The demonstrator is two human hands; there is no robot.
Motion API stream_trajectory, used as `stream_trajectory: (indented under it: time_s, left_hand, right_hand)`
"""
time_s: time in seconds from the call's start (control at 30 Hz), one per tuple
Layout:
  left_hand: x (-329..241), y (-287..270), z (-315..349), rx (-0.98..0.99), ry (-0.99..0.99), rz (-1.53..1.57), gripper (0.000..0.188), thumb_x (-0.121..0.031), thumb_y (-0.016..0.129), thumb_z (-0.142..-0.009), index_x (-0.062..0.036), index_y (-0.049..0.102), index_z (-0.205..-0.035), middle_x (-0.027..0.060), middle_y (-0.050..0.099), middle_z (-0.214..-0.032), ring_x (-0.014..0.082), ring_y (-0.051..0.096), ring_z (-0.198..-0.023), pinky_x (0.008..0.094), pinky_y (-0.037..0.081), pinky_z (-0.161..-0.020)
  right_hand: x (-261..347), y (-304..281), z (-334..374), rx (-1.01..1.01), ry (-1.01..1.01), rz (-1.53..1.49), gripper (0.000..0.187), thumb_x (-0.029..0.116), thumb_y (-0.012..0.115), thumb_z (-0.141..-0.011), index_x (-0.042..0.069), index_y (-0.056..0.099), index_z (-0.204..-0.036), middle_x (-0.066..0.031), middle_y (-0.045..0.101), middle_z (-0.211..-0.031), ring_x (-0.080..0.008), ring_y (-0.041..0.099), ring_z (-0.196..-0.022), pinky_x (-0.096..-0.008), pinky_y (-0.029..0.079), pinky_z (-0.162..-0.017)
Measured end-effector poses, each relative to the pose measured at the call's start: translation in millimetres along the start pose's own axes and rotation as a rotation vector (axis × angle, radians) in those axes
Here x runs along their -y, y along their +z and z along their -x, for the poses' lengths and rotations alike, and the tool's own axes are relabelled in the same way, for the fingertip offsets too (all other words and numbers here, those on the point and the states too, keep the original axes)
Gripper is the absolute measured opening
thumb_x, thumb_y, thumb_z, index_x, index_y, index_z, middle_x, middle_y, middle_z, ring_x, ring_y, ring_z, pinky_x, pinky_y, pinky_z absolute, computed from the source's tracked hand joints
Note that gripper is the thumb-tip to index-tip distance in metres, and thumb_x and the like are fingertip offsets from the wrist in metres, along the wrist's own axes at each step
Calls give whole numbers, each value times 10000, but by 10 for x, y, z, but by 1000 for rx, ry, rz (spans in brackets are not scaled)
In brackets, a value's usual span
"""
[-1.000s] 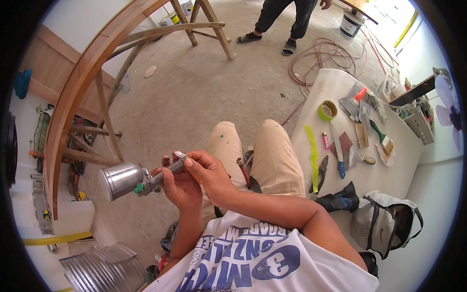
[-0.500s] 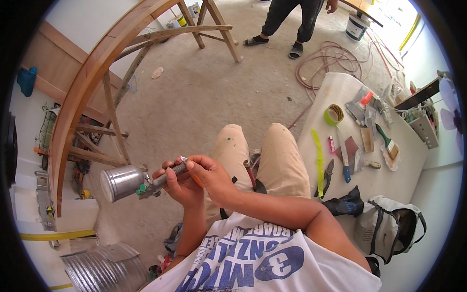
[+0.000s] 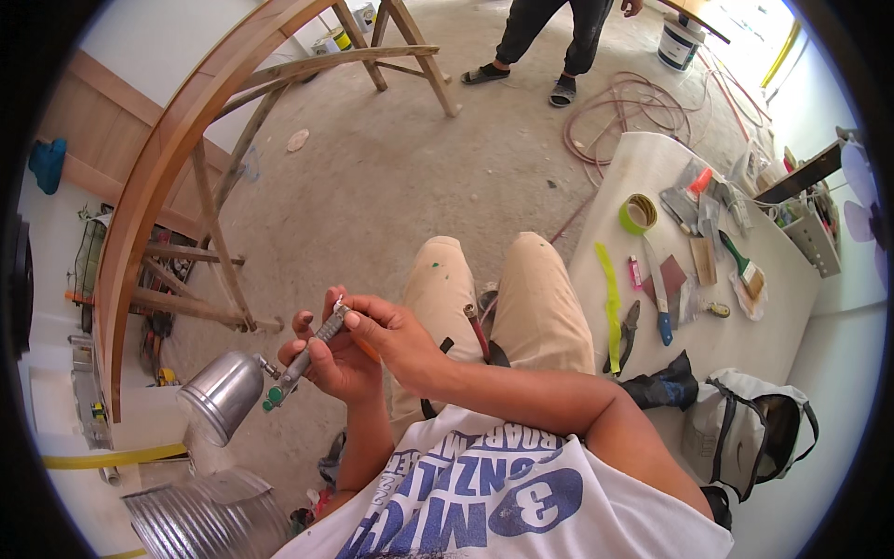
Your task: The person sits on the floor and handles a roll of green tape, tearing off a piece. They then receive a paint sprayer from another person and proceed to wrap the handle with orange tape. Finally, they attach a hose connector to the bottom of the sprayer.
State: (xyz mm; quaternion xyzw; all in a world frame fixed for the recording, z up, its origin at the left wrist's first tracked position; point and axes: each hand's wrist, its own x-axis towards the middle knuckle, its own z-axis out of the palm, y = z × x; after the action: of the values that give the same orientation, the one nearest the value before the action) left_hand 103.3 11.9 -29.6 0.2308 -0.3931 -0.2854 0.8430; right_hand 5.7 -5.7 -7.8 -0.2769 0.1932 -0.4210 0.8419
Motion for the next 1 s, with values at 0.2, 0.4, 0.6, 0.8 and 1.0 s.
stream_trajectory:
  time_s: [0.2,0.4,0.6,0.8,1.0]
  left_hand:
    - [-57,-21,14,-99,-68,-34,241,-167,587,-968,-242,434,-1139,102,415,-1337,421,599,-1184,506,567,-981]
    - [-78,-23,65,-106,-157,-1,278,-159,567,-995,-285,467,-1221,83,487,-1290,267,653,-1072,402,557,-930]
    - [-57,-133,50,-152,-179,11,228,-124,548,-1013,-259,520,-1195,52,564,-1243,213,650,-1036,364,571,-900]
    - [-17,-187,44,-229,-219,134,269,-62,632,-954,-236,514,-1122,60,523,-1199,217,633,-991,364,548,-900]
    - [-46,-154,-12,-133,-173,119,225,-98,591,-1001,-282,597,-1130,28,571,-1226,194,621,-1043,356,595,-860]
  right_hand:
    - [-6,31,36,-11,29,32,303,237,592,-1038,30,635,-1256,-6,669,-1131,-82,581,-1072,-246,460,-955]
    - [-3,23,44,-44,59,61,318,250,601,-1036,28,628,-1262,-7,666,-1107,-77,587,-1044,-234,481,-911]
    - [-29,-25,64,-85,93,71,331,256,590,-1042,20,623,-1271,-14,661,-1100,-77,590,-1012,-230,486,-871]
    - [-10,-13,108,-106,79,190,360,219,559,-1045,-7,603,-1322,-46,636,-1157,-120,585,-1066,-252,460,-936]
    - [67,47,162,-31,4,384,439,163,540,-1011,-38,534,-1402,-86,589,-1247,-173,557,-1166,-302,417,-1030]
